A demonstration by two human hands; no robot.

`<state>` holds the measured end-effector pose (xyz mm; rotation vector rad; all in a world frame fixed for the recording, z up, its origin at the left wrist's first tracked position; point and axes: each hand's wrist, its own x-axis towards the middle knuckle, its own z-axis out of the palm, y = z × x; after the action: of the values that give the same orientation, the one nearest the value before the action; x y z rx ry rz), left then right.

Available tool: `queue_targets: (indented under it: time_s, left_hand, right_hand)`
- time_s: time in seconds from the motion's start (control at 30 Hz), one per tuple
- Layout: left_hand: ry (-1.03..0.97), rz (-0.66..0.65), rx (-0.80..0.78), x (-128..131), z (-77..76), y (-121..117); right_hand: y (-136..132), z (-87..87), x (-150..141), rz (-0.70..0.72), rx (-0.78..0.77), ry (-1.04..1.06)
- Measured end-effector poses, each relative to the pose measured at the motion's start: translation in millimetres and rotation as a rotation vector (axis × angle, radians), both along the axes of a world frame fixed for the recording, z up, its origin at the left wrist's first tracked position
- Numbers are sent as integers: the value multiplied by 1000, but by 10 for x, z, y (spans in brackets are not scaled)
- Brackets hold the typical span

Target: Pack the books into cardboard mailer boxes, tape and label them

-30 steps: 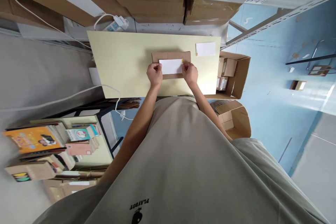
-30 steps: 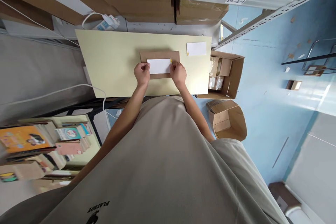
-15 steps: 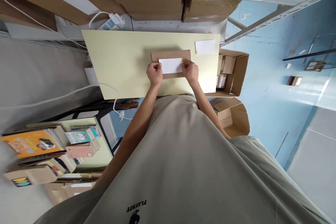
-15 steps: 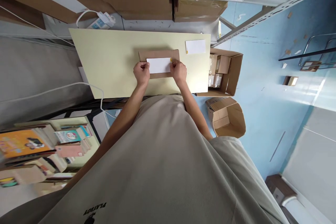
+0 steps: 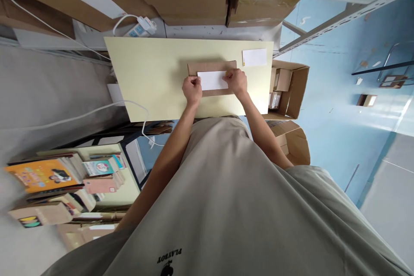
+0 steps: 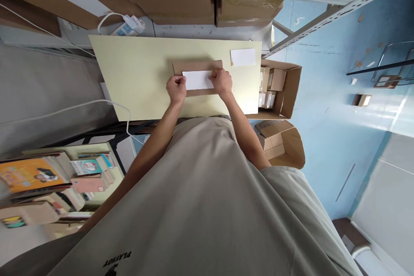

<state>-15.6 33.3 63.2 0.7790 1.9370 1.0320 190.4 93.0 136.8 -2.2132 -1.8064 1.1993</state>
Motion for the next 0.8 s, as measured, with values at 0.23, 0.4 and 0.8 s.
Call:
queue_targets:
  time_s: [0.23, 0.4, 0.8]
  left_hand:
    - [-4, 24, 5, 32, 86, 9]
    - [-25, 50, -6, 40, 100, 11]
    - [-11, 49, 8, 46, 52, -2]
  right_hand:
    - [-25, -50, -170, -19, 27, 11]
    - [-171, -15, -197, 97, -66, 28]
    - [-125, 15, -464, 101, -36, 60]
